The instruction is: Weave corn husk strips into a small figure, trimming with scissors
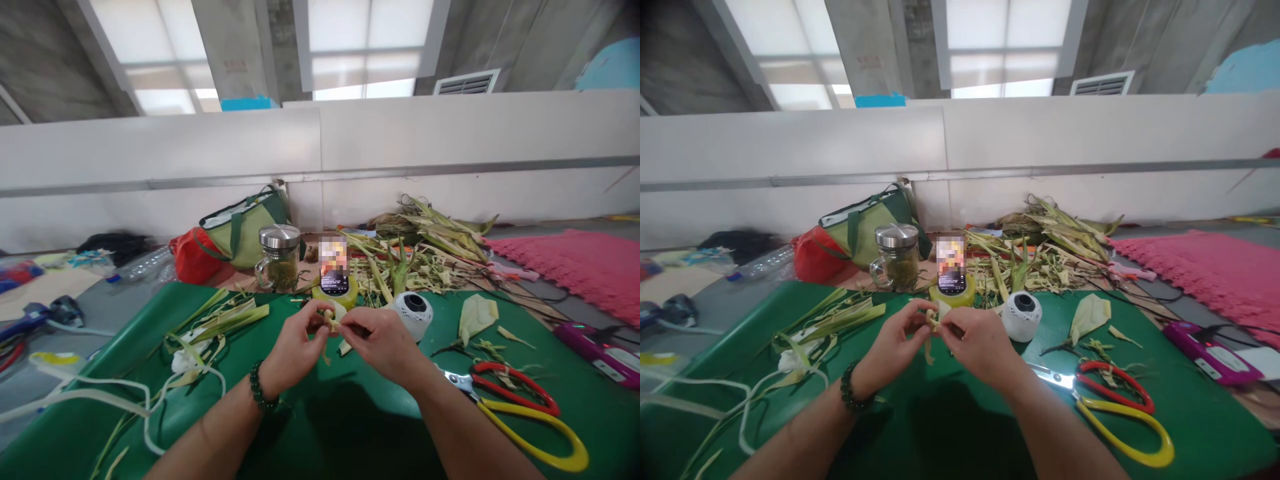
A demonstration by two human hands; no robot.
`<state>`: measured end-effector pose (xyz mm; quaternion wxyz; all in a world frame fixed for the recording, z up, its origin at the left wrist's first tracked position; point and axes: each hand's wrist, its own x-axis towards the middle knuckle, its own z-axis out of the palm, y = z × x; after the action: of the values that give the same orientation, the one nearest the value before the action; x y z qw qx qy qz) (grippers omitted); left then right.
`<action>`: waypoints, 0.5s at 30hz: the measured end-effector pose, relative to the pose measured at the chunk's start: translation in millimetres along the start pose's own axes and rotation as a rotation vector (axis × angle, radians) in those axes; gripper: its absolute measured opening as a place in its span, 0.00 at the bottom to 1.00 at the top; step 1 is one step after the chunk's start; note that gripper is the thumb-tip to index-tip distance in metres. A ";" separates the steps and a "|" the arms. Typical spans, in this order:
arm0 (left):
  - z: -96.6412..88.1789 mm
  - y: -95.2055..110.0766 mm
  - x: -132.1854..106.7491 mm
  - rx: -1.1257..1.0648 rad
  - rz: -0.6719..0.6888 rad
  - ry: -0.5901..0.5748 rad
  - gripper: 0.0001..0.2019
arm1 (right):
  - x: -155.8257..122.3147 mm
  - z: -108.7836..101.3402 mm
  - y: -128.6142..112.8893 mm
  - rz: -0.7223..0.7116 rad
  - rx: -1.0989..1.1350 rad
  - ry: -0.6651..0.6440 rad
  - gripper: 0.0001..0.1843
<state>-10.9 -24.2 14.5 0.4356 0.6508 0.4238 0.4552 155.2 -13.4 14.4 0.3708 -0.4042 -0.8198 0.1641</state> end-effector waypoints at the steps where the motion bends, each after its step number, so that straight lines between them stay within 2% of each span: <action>1: 0.5 -0.2 -0.6 0.014 -0.010 -0.007 0.11 | 0.4 1.0 0.0 0.009 0.004 0.012 0.08; 4: 1.4 0.0 -2.5 0.053 -0.035 -0.032 0.17 | 1.5 3.6 0.1 0.065 0.028 0.081 0.08; 6: 1.7 0.0 -3.9 0.112 -0.025 -0.054 0.21 | 1.6 5.0 -0.5 0.049 0.061 0.099 0.08; 9: 1.3 -2.0 -5.3 0.233 0.014 -0.063 0.28 | 0.8 6.4 -2.8 -0.036 0.137 0.075 0.03; 12: 0.6 -6.7 -6.0 0.376 0.070 -0.034 0.34 | 0.1 6.2 -6.6 -0.088 0.177 0.054 0.09; 15: 1.0 -10.2 -7.3 0.478 0.113 -0.052 0.35 | 0.6 5.1 -9.0 -0.110 0.134 -0.038 0.07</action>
<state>-13.2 -28.6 2.9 0.2537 0.7695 0.4711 0.3487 146.3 -18.4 16.4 0.3899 -0.3295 -0.8349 0.2056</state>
